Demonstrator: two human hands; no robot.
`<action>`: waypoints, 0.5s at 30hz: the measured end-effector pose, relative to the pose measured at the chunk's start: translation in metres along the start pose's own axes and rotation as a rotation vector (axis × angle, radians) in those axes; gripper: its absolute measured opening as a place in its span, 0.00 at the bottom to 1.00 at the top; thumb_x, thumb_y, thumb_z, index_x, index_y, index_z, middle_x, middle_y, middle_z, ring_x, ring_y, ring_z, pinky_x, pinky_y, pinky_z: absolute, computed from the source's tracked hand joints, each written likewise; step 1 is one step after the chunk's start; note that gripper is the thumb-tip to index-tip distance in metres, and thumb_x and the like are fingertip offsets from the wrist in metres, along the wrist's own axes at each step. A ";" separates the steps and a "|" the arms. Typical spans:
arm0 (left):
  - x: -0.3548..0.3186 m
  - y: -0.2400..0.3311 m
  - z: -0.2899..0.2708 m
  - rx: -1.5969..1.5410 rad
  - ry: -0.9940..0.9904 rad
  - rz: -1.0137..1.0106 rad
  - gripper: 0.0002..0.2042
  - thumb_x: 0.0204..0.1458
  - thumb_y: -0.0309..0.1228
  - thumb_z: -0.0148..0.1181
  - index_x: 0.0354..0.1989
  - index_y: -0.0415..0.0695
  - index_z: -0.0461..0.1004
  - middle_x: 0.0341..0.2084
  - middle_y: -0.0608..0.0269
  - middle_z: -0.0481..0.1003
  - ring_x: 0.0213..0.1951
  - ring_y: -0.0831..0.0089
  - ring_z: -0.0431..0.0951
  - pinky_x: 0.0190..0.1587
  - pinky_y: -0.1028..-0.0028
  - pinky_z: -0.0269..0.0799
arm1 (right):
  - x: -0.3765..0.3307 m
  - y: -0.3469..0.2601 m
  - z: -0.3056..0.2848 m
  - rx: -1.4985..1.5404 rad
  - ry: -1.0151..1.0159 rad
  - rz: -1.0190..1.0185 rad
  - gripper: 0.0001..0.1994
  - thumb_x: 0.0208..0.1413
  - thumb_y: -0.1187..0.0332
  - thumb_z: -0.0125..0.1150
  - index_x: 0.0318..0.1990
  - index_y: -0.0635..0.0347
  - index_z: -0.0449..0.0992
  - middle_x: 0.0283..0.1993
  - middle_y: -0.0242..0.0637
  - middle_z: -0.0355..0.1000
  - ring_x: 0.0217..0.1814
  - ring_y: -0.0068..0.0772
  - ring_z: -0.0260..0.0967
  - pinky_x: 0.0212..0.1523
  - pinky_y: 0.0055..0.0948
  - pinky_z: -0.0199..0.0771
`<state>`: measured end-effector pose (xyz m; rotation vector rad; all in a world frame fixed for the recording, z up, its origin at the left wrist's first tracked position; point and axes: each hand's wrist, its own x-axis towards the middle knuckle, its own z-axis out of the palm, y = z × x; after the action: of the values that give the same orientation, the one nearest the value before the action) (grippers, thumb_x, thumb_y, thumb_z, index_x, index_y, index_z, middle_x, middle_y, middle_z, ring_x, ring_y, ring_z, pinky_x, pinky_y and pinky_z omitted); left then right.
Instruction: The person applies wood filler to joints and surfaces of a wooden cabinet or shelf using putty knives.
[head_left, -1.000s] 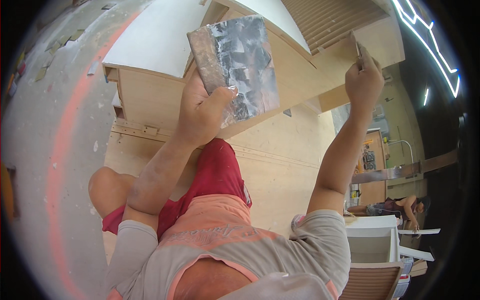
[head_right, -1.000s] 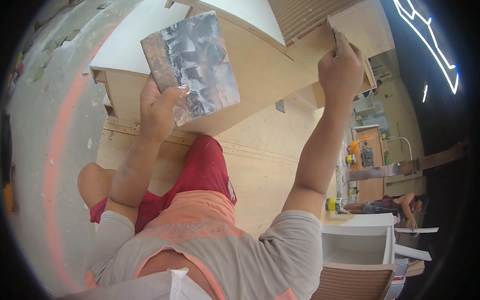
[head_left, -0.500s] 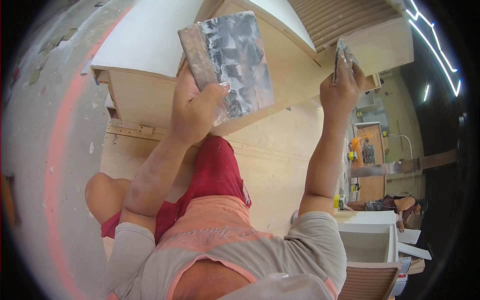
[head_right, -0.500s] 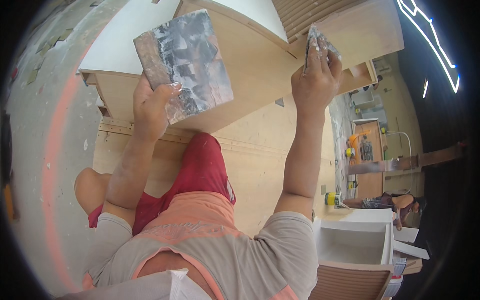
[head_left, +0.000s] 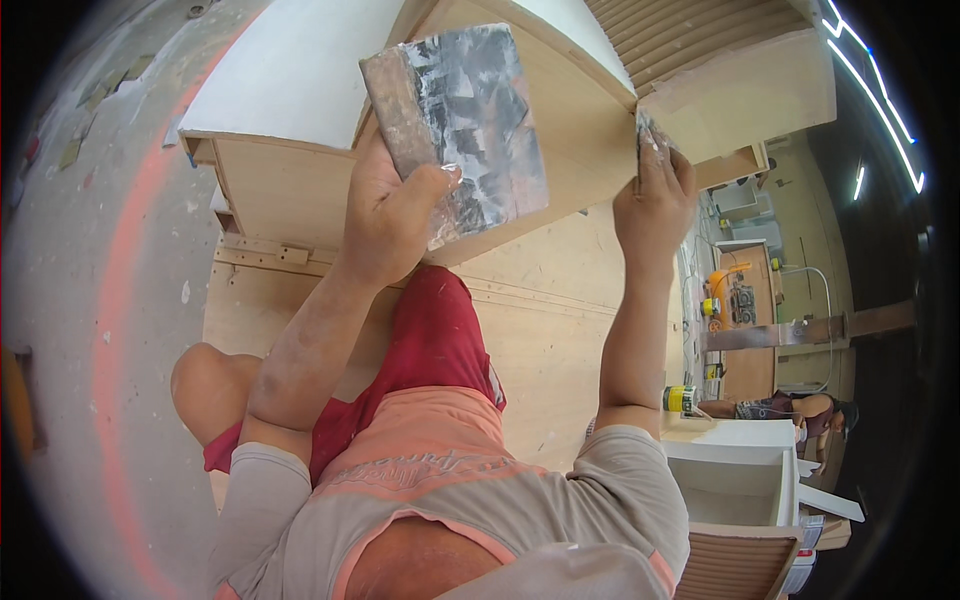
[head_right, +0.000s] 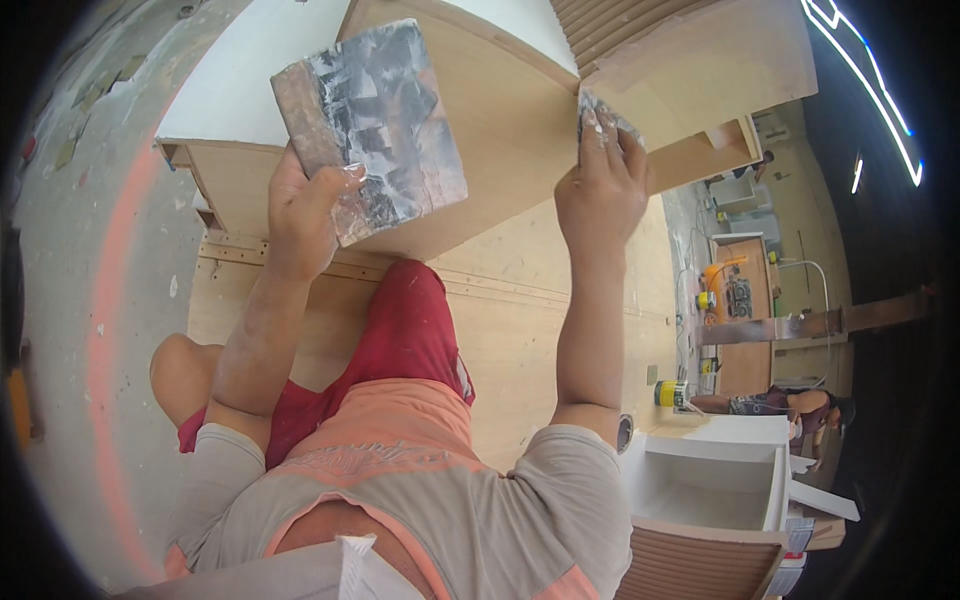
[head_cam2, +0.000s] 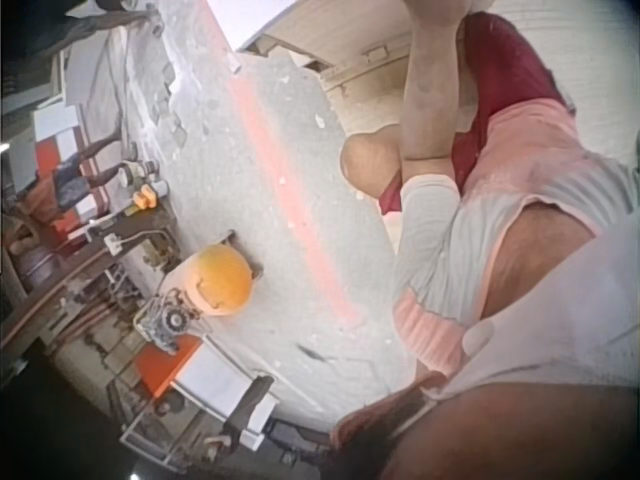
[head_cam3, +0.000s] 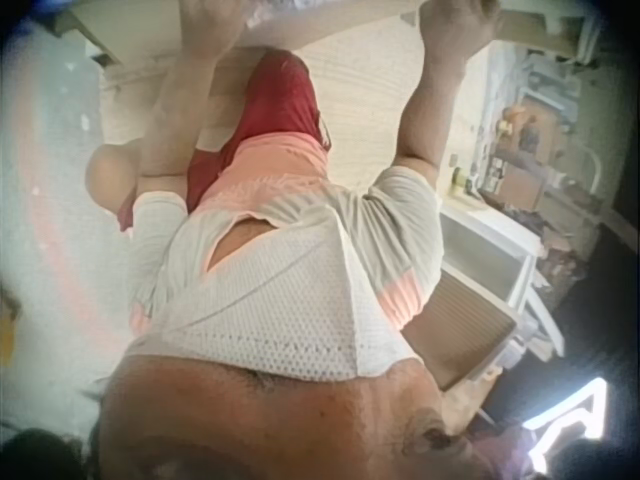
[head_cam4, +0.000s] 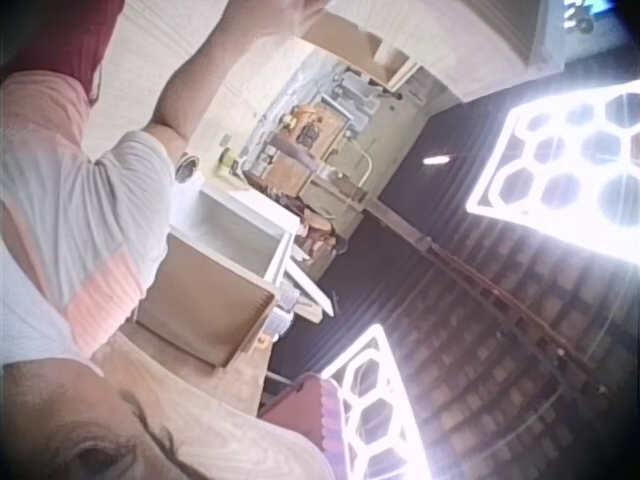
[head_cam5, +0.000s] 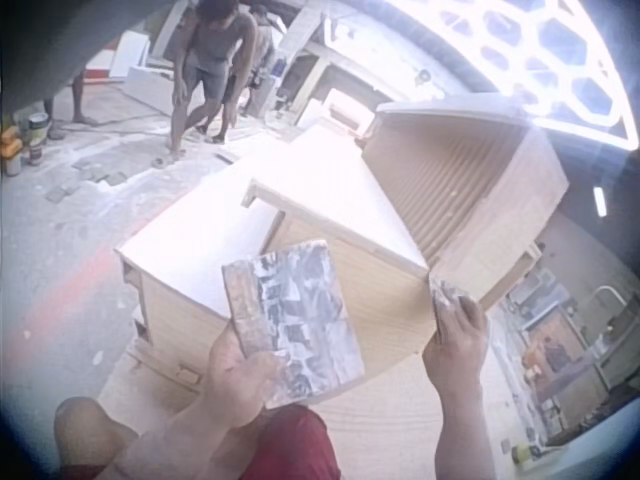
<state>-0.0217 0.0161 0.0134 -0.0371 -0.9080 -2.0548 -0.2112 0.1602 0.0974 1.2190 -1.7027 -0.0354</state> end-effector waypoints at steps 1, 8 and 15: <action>0.000 0.000 0.000 0.001 -0.004 0.003 0.17 0.43 0.19 0.45 0.45 0.34 0.60 0.37 0.62 0.67 0.36 0.80 0.66 0.40 0.79 0.63 | 0.002 0.002 -0.005 -0.001 0.004 0.002 0.19 0.35 0.82 0.51 0.42 0.63 0.72 0.44 0.41 0.70 0.43 0.43 0.65 0.43 0.36 0.65; -0.002 -0.008 0.002 0.001 -0.038 -0.025 0.18 0.43 0.19 0.44 0.46 0.33 0.59 0.38 0.61 0.67 0.38 0.80 0.66 0.42 0.78 0.63 | 0.036 0.021 -0.036 -0.007 0.184 0.006 0.18 0.38 0.83 0.50 0.41 0.63 0.73 0.40 0.40 0.72 0.41 0.41 0.67 0.45 0.32 0.67; -0.006 -0.012 0.008 -0.161 -0.031 -0.158 0.17 0.44 0.20 0.46 0.46 0.34 0.59 0.36 0.63 0.68 0.36 0.81 0.67 0.39 0.80 0.65 | 0.011 -0.003 -0.072 0.836 0.069 0.681 0.18 0.44 0.80 0.56 0.45 0.75 0.68 0.43 0.43 0.70 0.43 0.27 0.67 0.44 0.24 0.66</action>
<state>-0.0290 0.0292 0.0100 -0.0862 -0.7837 -2.2766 -0.1577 0.1851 0.1396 1.0953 -2.0529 1.2107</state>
